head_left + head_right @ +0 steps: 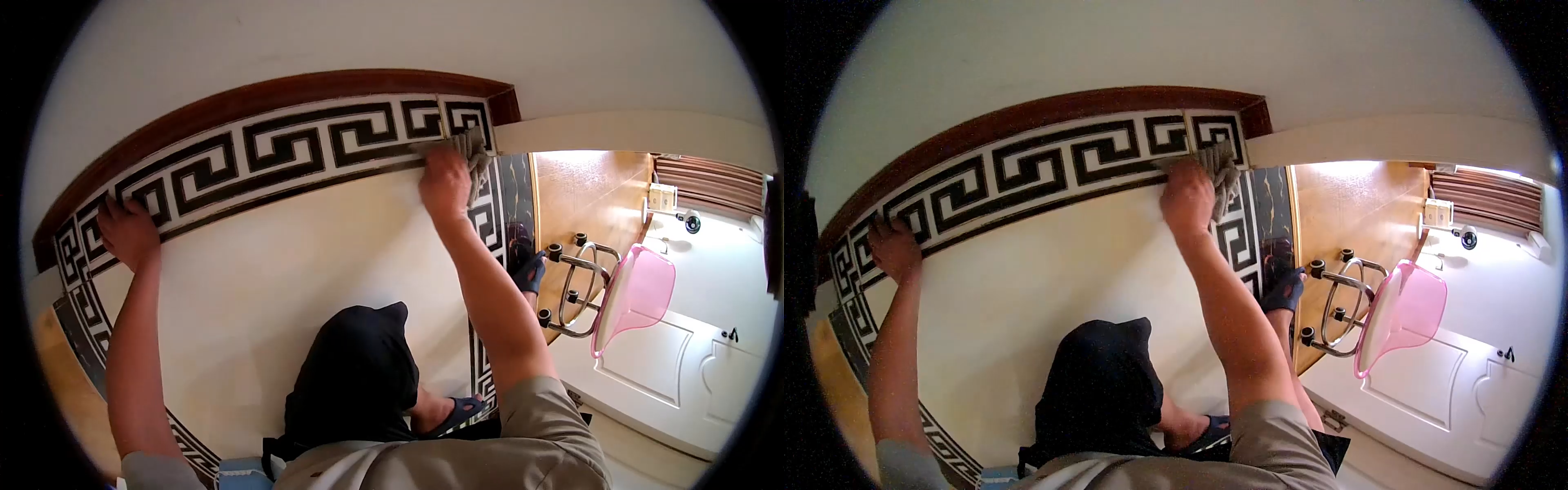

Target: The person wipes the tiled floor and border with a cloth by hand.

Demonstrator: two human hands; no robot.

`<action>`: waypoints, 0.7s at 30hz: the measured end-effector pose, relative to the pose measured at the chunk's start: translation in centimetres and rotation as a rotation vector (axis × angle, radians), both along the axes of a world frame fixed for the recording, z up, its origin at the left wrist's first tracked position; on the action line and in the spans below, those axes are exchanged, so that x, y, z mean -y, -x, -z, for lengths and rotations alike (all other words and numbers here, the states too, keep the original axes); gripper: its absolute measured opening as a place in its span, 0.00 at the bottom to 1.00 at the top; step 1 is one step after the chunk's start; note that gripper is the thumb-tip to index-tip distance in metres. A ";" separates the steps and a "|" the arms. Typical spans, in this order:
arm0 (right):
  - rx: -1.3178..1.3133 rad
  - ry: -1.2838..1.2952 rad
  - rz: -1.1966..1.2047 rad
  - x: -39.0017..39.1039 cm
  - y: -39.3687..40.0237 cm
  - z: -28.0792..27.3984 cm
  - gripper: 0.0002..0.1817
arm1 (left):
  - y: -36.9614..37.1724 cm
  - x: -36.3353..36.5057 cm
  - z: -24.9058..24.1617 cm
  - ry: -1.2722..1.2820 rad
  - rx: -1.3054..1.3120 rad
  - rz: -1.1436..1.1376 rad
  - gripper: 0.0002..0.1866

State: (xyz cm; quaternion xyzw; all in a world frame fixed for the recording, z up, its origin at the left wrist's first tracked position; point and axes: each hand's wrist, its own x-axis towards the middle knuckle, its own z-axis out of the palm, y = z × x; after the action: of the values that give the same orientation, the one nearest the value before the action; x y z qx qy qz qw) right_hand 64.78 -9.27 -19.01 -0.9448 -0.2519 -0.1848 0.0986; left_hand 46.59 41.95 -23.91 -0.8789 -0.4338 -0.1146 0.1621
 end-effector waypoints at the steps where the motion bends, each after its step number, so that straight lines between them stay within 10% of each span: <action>1: -0.019 -0.015 -0.040 -0.8 0.2 0.1 0.13 | -0.3 0.2 -0.1 -0.012 0.023 -0.003 0.27; 21: -0.028 -0.047 -0.006 -4.6 2.6 0.2 0.15 | -0.5 0.7 -0.5 0.043 0.045 -0.030 0.27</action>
State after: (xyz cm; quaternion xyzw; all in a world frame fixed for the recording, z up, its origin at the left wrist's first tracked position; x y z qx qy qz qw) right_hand 62.20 -4.70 -19.25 -0.9439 -0.2491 -0.1772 0.1247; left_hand 47.11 41.25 -23.44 -0.8727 -0.4529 -0.1225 0.1353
